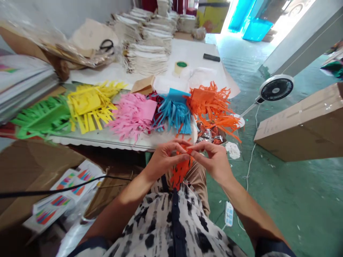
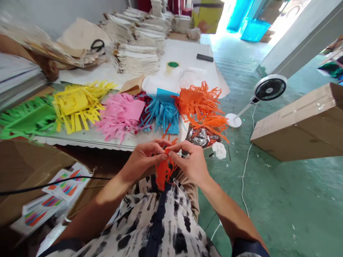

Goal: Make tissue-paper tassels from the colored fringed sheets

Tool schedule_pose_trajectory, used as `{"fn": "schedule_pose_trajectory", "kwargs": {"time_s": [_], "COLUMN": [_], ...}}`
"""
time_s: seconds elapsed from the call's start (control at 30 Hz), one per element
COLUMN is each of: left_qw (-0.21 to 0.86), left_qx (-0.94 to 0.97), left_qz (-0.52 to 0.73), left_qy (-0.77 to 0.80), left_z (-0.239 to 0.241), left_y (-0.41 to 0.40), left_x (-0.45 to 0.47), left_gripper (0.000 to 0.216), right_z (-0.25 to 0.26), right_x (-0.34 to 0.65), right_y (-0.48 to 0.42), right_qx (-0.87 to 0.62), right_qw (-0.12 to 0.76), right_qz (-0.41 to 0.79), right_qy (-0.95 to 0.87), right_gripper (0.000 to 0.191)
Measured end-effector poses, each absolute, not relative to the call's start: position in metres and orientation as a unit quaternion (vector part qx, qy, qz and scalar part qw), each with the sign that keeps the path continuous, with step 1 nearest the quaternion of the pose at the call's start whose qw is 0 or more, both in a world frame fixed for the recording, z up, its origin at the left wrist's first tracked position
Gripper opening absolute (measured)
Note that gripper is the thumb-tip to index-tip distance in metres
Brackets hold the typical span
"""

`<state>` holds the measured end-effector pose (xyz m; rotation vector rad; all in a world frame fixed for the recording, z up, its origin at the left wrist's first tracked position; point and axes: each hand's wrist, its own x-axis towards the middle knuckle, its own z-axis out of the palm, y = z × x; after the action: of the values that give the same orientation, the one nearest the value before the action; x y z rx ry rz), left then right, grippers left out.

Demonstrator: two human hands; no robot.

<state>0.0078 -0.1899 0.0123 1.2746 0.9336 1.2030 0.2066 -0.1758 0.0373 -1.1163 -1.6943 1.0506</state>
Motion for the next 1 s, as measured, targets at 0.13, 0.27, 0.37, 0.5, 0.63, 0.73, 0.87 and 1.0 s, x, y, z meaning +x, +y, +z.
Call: {"fn": "schedule_pose_trajectory", "kwargs": {"time_s": [0.13, 0.27, 0.37, 0.5, 0.63, 0.73, 0.87, 1.0], "left_qw": [0.595, 0.551, 0.503, 0.503, 0.529, 0.536, 0.557, 0.572], "left_qx": [0.49, 0.493, 0.497, 0.465, 0.442, 0.433, 0.384, 0.357], "left_qz": [0.515, 0.546, 0.552, 0.55, 0.543, 0.537, 0.562, 0.586], "left_qy": [0.376, 0.394, 0.442, 0.477, 0.48, 0.487, 0.475, 0.45], "left_z": [0.013, 0.017, 0.017, 0.014, 0.01, 0.009, 0.011, 0.015], "left_y": [-0.181, -0.164, -0.149, -0.134, -0.13, -0.13, -0.131, -0.134], "left_x": [0.007, 0.0, -0.008, -0.015, -0.022, -0.027, -0.031, -0.035], "left_gripper": [0.021, 0.018, 0.018, 0.023, 0.024, 0.013, 0.015, 0.016], "right_z": [0.056, 0.079, 0.084, 0.071, 0.053, 0.045, 0.041, 0.049], "right_x": [0.209, 0.198, 0.173, 0.125, 0.088, 0.076, 0.074, 0.081], "right_y": [-0.161, -0.089, 0.005, 0.117, 0.167, 0.177, 0.175, 0.161], "right_qx": [-0.398, -0.4, -0.46, -0.535, -0.57, -0.586, -0.595, -0.613], "right_qw": [0.366, 0.355, 0.373, 0.16, 0.048, -0.006, -0.013, 0.043], "right_qz": [0.433, 0.315, 0.137, 0.049, 0.059, 0.058, 0.041, 0.012], "right_qy": [-0.721, -0.784, -0.794, -0.828, -0.818, -0.808, -0.803, -0.788], "right_gripper": [0.014, 0.016, 0.02, 0.027, 0.026, 0.034, 0.034, 0.034]}}
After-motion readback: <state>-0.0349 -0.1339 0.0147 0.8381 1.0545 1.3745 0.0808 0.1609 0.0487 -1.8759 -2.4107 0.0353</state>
